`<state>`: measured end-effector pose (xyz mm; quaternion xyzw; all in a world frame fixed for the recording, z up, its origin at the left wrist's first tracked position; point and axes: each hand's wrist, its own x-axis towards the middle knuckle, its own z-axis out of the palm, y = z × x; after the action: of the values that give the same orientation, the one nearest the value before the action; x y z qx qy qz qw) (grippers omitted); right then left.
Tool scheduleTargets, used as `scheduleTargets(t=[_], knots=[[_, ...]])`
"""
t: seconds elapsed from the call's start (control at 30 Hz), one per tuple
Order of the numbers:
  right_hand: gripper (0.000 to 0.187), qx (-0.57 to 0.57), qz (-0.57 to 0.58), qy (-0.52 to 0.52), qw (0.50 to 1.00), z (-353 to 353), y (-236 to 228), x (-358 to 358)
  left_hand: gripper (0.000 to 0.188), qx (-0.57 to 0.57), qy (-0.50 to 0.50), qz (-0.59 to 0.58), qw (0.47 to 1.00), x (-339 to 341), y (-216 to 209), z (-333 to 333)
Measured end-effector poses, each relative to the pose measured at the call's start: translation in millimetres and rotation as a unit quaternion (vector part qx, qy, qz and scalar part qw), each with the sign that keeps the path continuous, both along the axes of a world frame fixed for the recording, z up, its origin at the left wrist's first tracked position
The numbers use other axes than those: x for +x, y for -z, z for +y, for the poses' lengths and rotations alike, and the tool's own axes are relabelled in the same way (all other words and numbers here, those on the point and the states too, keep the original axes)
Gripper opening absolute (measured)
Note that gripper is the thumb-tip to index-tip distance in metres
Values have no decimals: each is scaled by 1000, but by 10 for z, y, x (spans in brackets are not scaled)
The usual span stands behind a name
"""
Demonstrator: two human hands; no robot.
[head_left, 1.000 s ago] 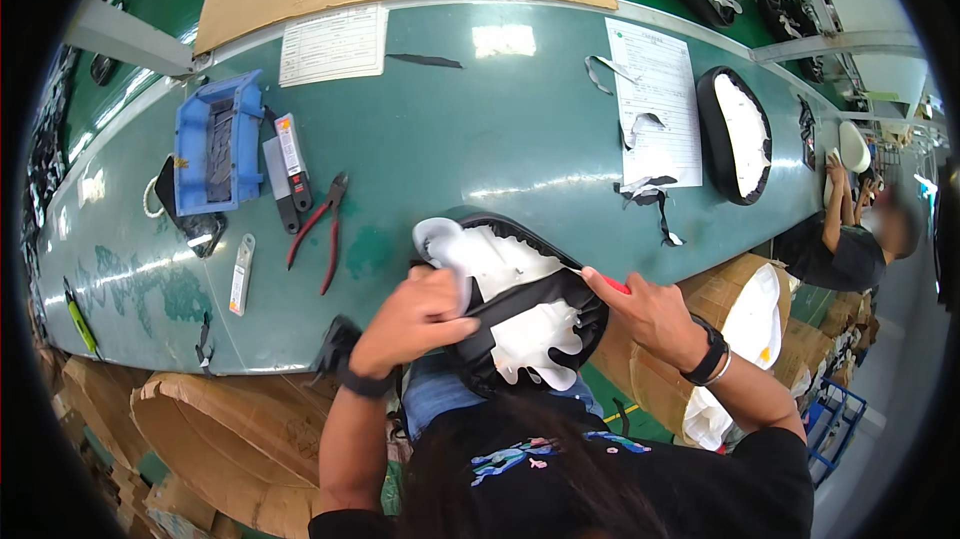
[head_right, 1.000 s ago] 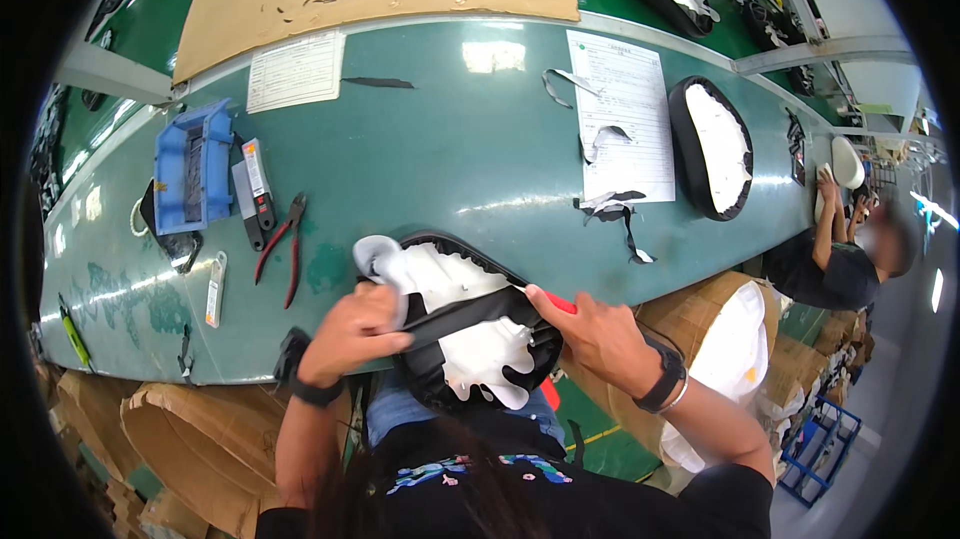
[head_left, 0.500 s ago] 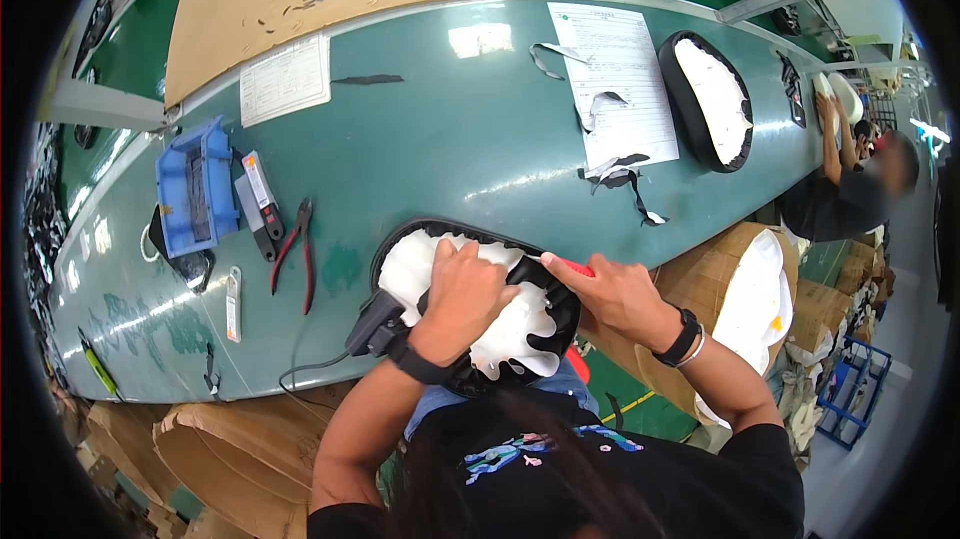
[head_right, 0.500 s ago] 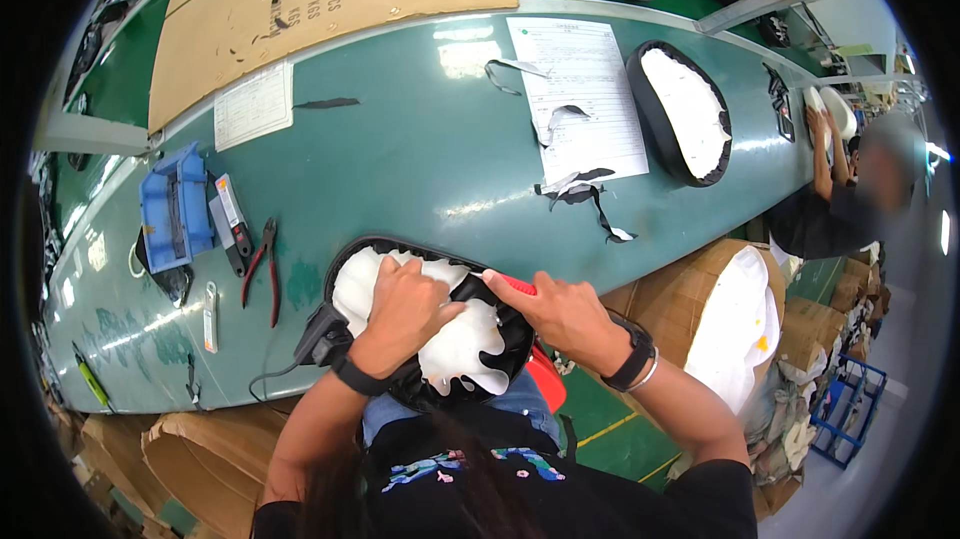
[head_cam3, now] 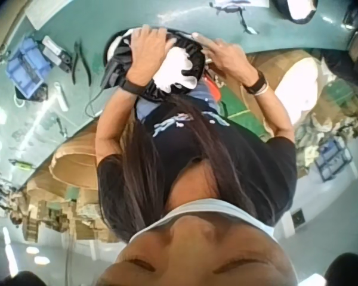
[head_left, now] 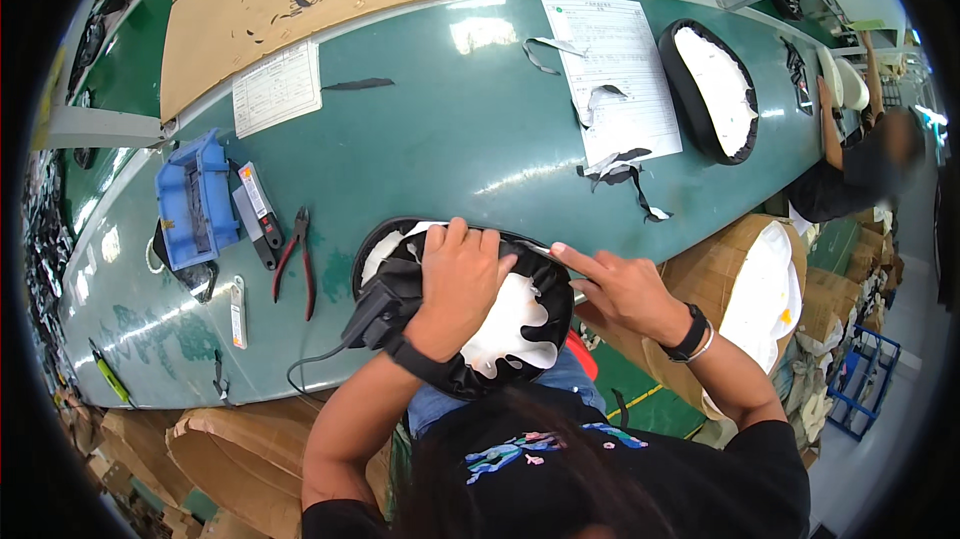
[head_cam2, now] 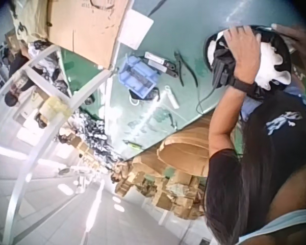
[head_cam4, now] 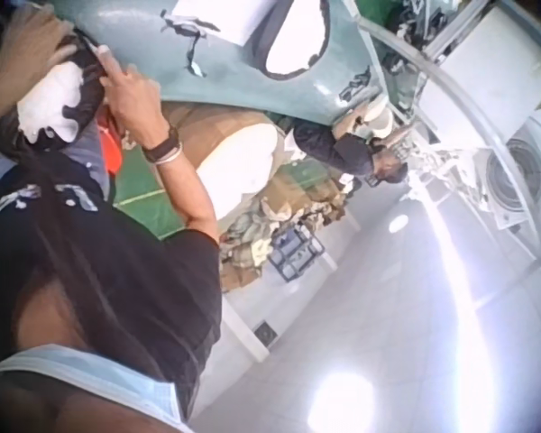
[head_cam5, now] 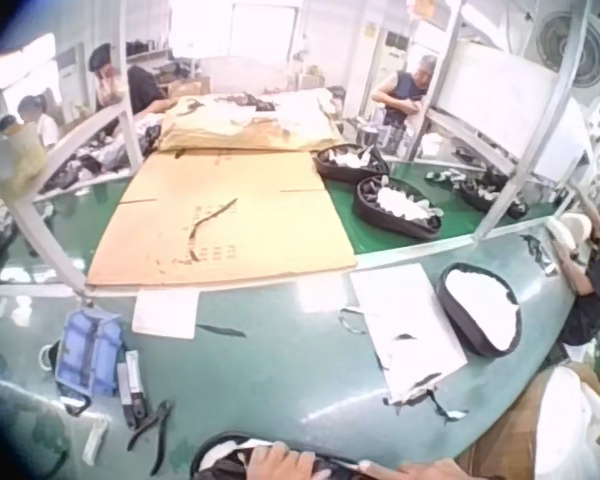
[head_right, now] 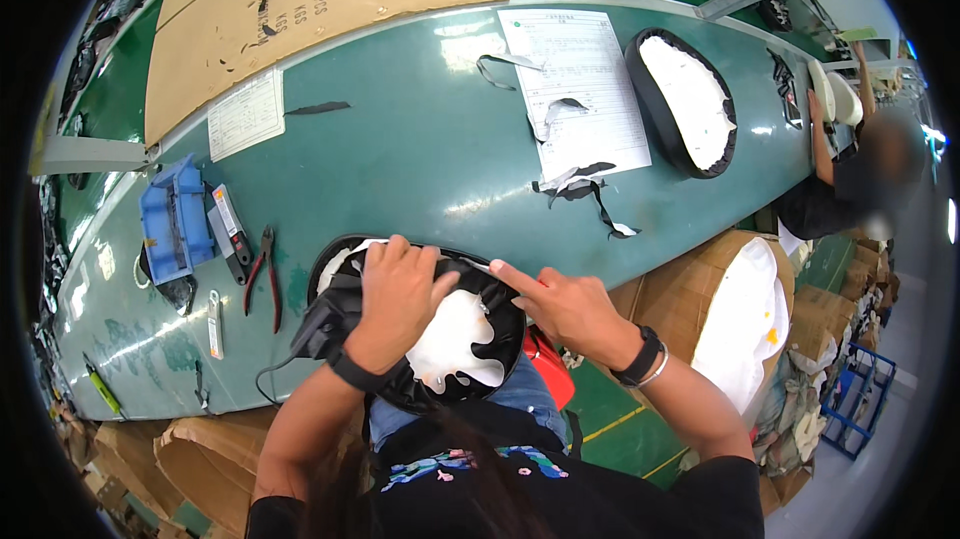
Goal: Assembling and trimming the edges of bicycle seat covers at a factory workbench.
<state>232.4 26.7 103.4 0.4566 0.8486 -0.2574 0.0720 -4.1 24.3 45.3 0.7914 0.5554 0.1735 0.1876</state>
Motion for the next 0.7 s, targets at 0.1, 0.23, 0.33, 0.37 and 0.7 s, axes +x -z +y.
scheduleTargets(t=[0.1,0.23,0.33,0.37,0.7], knots=[[65,-15,9,10,1000,56,-74,12,26,10,2,-86,996,38,228,-69],[63,1,-10,-59,998,199,-52,-28,33,-24,23,-167,985,-55,269,-37],[68,37,-60,-141,988,315,29,-117,36,-43,19,-236,971,-107,263,-9],[68,37,-61,-143,987,310,40,-110,35,-66,15,-274,959,-146,261,-12],[70,15,-34,18,999,-312,39,-71,38,-213,38,-557,802,-645,236,-60]])
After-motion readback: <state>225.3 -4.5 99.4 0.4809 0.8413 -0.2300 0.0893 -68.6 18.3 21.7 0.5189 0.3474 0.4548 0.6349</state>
